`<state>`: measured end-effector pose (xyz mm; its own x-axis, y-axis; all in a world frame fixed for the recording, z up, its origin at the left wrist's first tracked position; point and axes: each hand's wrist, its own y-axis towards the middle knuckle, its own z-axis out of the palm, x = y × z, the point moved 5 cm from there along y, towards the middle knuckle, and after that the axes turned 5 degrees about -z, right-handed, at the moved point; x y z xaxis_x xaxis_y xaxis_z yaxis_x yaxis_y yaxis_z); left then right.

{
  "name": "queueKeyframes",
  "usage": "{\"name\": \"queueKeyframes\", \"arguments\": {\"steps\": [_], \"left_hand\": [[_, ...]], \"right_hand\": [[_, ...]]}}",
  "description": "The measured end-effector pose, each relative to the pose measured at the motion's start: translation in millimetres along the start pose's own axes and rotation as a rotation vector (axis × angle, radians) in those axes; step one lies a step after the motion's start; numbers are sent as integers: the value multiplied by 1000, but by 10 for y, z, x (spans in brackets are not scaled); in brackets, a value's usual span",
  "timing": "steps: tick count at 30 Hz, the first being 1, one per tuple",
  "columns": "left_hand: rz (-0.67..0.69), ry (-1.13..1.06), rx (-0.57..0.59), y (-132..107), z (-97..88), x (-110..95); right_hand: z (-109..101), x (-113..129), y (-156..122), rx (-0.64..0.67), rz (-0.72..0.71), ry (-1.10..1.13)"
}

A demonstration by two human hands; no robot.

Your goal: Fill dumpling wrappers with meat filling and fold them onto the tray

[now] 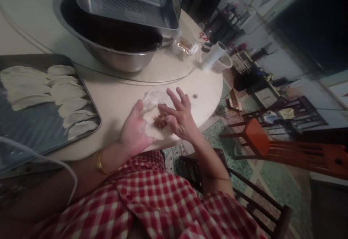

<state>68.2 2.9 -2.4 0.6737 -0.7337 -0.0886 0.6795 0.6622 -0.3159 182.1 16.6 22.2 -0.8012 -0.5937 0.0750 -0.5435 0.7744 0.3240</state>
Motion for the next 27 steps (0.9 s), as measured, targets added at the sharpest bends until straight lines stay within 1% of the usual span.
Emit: {"name": "queueKeyframes", "arguments": {"steps": [3,7,9,12,16,19,21,23,25,27], "left_hand": [[-1,-29,13,8,-5,-6],[-33,-32,101,12,3,-32],[-40,-27,124,5,-2,-47],[-26,-39,122,-15,-9,-70],[-77,-94,139,-44,11,-68],[-59,-125,119,-49,1,-111],[-35,-121,109,-46,-2,-142],[-31,-113,106,-46,11,-152],[-26,-108,78,-49,15,-155],[1,-105,27,-54,-2,-169]], "right_hand": [[-2,71,71,35,-63,-6],[0,271,142,58,-186,-49],[6,360,153,44,-218,-74],[13,448,137,-13,-229,-110],[36,536,64,-57,-250,-137],[47,595,-1,-93,-257,-141],[73,609,-34,-97,-209,-153],[118,621,-66,-69,-161,-162],[144,660,-105,-68,-172,-168],[142,712,-148,-99,-215,-180]]}}
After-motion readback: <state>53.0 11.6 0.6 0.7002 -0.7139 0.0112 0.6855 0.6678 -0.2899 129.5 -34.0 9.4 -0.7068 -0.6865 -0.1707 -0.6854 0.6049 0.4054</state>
